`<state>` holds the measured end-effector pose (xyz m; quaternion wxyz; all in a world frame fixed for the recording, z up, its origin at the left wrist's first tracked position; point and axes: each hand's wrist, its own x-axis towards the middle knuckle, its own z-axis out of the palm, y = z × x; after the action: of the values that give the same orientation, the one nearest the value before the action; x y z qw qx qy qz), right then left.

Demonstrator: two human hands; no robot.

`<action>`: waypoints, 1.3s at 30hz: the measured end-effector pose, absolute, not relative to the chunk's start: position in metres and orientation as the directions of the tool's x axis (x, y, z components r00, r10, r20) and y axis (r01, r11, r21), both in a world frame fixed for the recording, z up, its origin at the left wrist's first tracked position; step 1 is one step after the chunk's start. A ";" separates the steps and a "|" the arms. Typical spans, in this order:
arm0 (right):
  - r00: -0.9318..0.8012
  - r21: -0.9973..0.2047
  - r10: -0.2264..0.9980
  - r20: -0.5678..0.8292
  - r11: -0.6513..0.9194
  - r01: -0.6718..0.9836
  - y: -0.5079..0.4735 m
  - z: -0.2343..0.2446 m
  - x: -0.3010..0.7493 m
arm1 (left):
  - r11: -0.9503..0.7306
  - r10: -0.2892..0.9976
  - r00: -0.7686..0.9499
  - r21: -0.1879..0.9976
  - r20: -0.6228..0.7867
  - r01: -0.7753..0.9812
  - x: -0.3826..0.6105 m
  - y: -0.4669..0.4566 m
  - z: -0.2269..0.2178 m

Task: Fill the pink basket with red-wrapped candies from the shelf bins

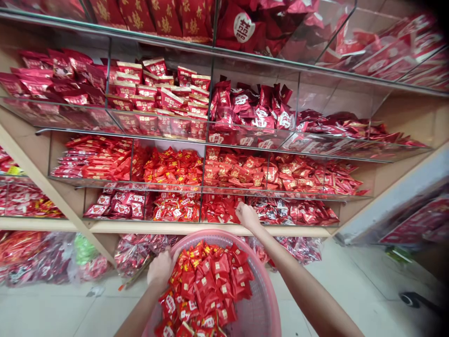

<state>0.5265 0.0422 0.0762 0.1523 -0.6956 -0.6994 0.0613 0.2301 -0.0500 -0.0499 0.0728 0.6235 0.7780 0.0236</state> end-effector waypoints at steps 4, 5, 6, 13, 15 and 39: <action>-0.054 -0.431 0.963 0.264 0.168 0.887 0.014 0.079 0.523 | 0.231 0.971 -0.220 0.136 -0.087 0.963 0.231 -0.049 -0.052; -0.070 -0.499 0.959 0.273 0.203 0.842 0.007 0.076 0.519 | 0.234 0.971 -0.223 0.134 -0.090 0.963 0.231 -0.049 -0.052; -0.084 -0.580 0.959 0.269 0.231 0.781 0.000 0.071 0.515 | 0.234 0.970 -0.223 0.133 -0.092 0.963 0.231 -0.048 -0.053; -0.050 -0.982 0.994 -0.092 -0.082 0.172 -0.041 0.003 0.467 | 0.228 0.972 -0.216 0.146 -0.091 0.963 0.230 -0.049 -0.052; 0.004 -0.985 0.989 -0.151 -0.150 0.086 -0.049 -0.015 0.457 | 0.224 0.973 -0.213 0.148 -0.088 0.963 0.230 -0.050 -0.050; 0.112 -0.961 0.955 -0.274 -0.265 -0.084 -0.077 -0.058 0.422 | 0.222 0.973 -0.212 0.127 -0.086 0.967 0.230 -0.049 -0.050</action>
<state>0.4222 -0.0770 -0.0582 0.4735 -0.5759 -0.3784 0.5486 0.2304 -0.0486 -0.0502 0.0735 0.6233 0.7781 0.0229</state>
